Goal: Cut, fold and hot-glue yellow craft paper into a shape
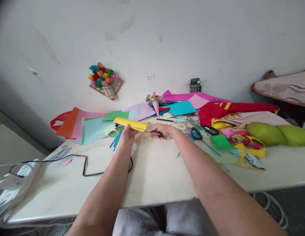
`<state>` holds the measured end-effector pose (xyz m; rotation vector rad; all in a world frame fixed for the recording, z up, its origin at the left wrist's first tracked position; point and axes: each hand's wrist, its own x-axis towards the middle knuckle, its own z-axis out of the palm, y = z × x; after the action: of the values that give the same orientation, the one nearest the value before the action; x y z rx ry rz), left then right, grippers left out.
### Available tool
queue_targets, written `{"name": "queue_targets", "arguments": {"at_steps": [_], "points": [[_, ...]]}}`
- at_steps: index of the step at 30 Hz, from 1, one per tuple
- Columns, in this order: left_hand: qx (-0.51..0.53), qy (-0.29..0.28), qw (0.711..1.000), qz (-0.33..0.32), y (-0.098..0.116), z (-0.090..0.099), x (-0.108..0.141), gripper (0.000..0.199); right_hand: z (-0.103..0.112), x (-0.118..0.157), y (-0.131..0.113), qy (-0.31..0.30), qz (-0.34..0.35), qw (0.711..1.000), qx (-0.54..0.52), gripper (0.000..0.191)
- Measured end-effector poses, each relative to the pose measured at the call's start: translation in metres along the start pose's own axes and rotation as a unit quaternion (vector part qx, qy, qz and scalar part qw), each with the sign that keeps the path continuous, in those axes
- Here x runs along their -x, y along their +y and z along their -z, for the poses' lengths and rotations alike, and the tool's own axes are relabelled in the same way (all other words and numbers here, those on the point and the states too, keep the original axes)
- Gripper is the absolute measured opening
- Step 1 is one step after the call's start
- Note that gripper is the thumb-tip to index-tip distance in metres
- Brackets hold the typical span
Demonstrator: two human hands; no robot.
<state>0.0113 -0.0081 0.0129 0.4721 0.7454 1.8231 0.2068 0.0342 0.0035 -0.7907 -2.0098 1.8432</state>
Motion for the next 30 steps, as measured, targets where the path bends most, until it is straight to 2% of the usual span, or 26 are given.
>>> {"name": "queue_targets", "arguments": {"at_steps": [11,20,30], "points": [[0.003,0.010,1.000,0.000,-0.0003,0.0006,-0.0010,0.007,0.0020,-0.0009,0.0013,-0.005,-0.010,1.000,-0.015,0.020],[0.002,-0.004,1.000,0.005,-0.0030,0.0008,-0.0014,0.005,-0.0045,0.0051,-0.0055,0.017,-0.004,0.999,0.028,0.018],[0.002,-0.007,1.000,0.009,-0.0048,-0.0008,0.0023,0.001,-0.0064,0.0024,-0.0040,0.017,0.003,1.000,0.017,0.022]]}}
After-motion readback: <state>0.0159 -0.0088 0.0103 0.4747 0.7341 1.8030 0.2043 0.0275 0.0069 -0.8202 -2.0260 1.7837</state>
